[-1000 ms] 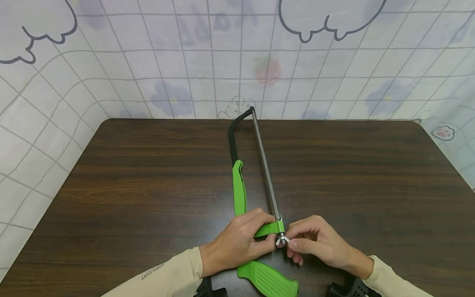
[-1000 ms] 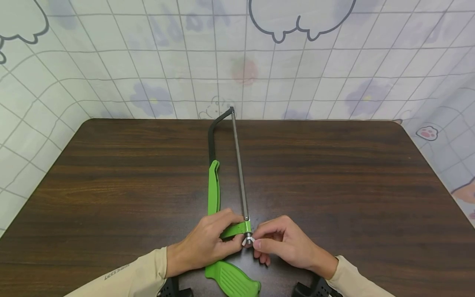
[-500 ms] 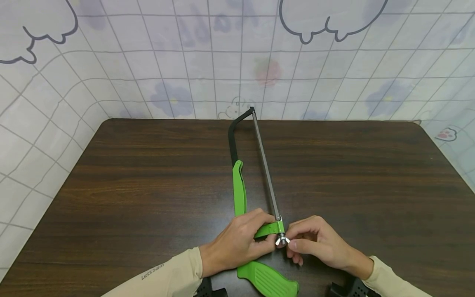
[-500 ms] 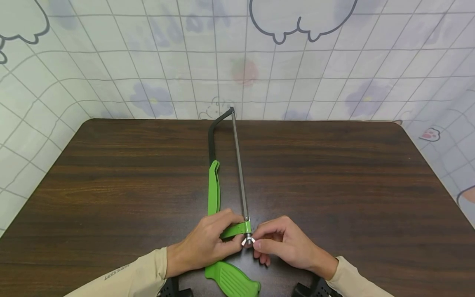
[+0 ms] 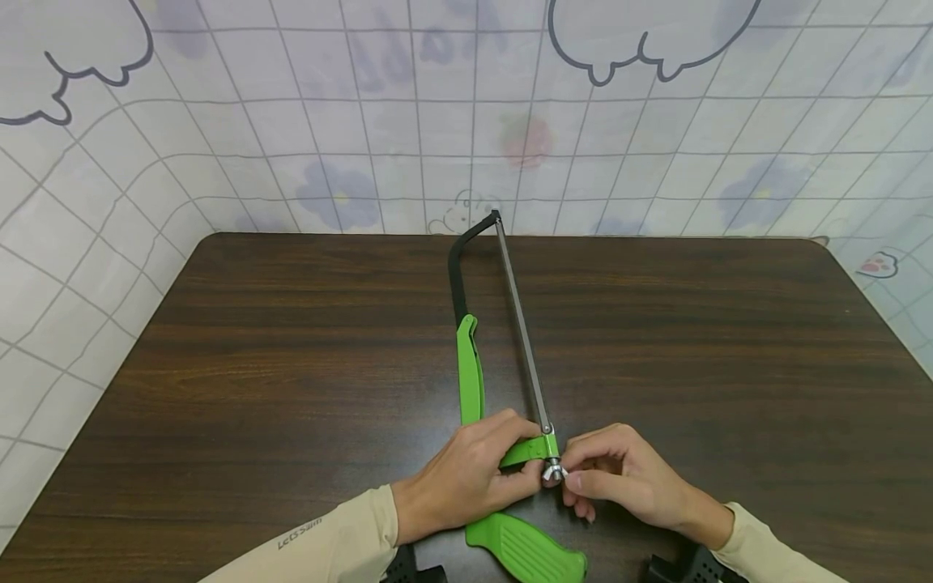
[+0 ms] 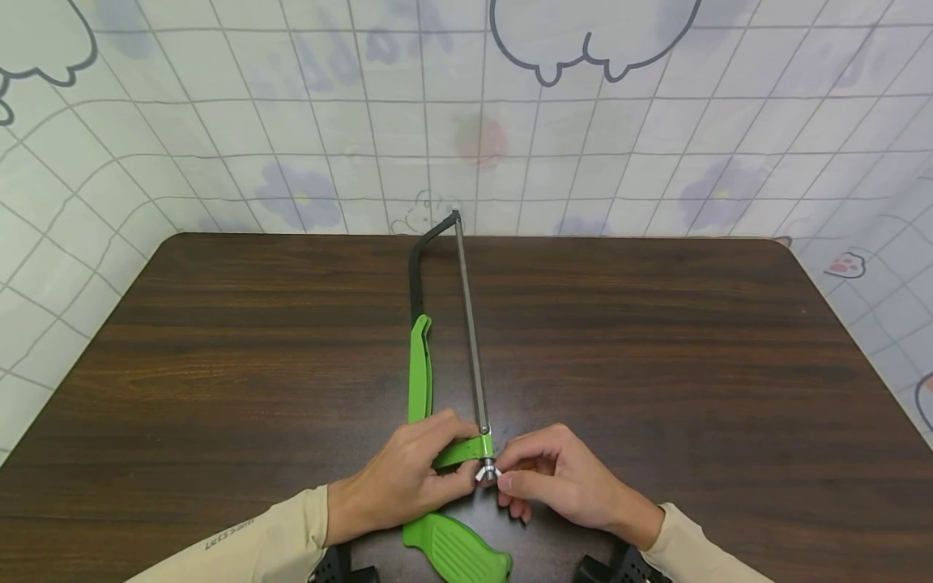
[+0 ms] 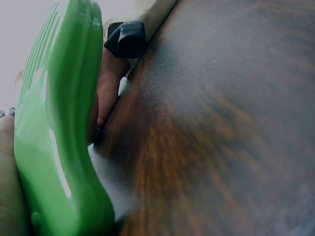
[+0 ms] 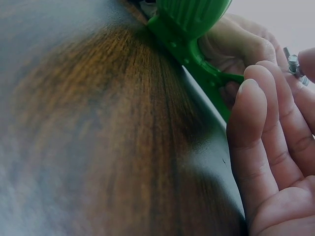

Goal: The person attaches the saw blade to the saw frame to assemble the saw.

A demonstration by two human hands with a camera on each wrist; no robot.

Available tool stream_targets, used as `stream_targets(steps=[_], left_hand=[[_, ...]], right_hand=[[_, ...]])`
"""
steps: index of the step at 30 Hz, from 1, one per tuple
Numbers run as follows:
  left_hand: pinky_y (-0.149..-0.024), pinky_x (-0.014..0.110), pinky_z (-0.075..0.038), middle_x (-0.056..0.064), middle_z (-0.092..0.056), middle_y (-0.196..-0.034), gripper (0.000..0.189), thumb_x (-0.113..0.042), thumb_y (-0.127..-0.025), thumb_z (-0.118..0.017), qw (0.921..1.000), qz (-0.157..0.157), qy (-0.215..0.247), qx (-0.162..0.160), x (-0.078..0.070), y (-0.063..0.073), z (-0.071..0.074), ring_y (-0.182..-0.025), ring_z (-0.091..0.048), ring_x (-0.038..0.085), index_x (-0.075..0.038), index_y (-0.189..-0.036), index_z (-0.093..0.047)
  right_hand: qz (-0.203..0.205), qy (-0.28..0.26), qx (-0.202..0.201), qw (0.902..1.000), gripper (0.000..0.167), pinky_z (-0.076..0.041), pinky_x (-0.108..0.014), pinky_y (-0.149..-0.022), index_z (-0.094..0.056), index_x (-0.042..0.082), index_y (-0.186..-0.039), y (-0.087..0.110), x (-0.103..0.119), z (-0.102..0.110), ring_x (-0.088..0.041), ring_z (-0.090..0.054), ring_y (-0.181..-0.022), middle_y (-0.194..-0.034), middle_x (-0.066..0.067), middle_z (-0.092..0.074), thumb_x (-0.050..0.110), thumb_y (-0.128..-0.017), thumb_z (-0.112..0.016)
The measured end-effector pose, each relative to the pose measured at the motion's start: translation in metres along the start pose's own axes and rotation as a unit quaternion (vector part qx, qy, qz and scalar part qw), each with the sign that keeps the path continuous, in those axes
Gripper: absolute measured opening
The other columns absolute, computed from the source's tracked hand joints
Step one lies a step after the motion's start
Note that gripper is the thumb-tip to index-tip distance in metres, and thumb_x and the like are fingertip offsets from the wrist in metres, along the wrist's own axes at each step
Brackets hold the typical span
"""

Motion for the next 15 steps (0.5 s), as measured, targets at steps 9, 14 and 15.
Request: stream_targets(steps=[9,14,15], left_hand=[[-0.067,0.001,-0.042,-0.002,-0.066,-0.096,0.02,-0.008,-0.095,-0.066,0.9999,0.008,0.006,0.007,0.0014,0.0018,-0.0009,-0.073,-0.051,-0.002,-0.009,-0.115,-0.065],[-0.067,0.001,-0.041,-0.003,-0.066,-0.096,0.02,-0.009,-0.095,-0.066,0.9999,0.008,0.005,0.008,0.0015,0.0021,-0.0009,-0.073,-0.05,-0.002,-0.009,-0.115,-0.065],[-0.067,0.001,-0.041,-0.003,-0.065,-0.096,0.02,-0.008,-0.095,-0.066,0.9999,0.008,0.004,0.007,0.0014,0.002,-0.0009,-0.073,-0.05,-0.002,-0.009,-0.115,-0.065]], right_hand=[[-0.001,0.001,0.001,1.0,0.027,-0.058,-0.036,-0.053,-0.066,-0.013,-0.102,0.0006,-0.0015,-0.0007,-0.036,-0.057,-0.058,-0.08,-0.029,-0.058,-0.022,-0.095,-0.041],[0.003,-0.005,0.006,1.0,0.026,-0.058,-0.036,-0.053,-0.065,-0.014,-0.103,0.0006,-0.0018,-0.0008,-0.036,-0.056,-0.058,-0.08,-0.029,-0.058,-0.022,-0.095,-0.041],[0.004,-0.006,0.006,1.0,0.026,-0.058,-0.036,-0.053,-0.065,-0.014,-0.103,0.0006,-0.0018,-0.0008,-0.036,-0.056,-0.058,-0.08,-0.029,-0.058,-0.022,-0.095,-0.041]])
Point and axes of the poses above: each hand's wrist, its own y-axis away from the middle knuckle, its own z-axis out of the back of the hand, x = y × z, the point moved 8 cm from there along -y, towards the middle knuckle
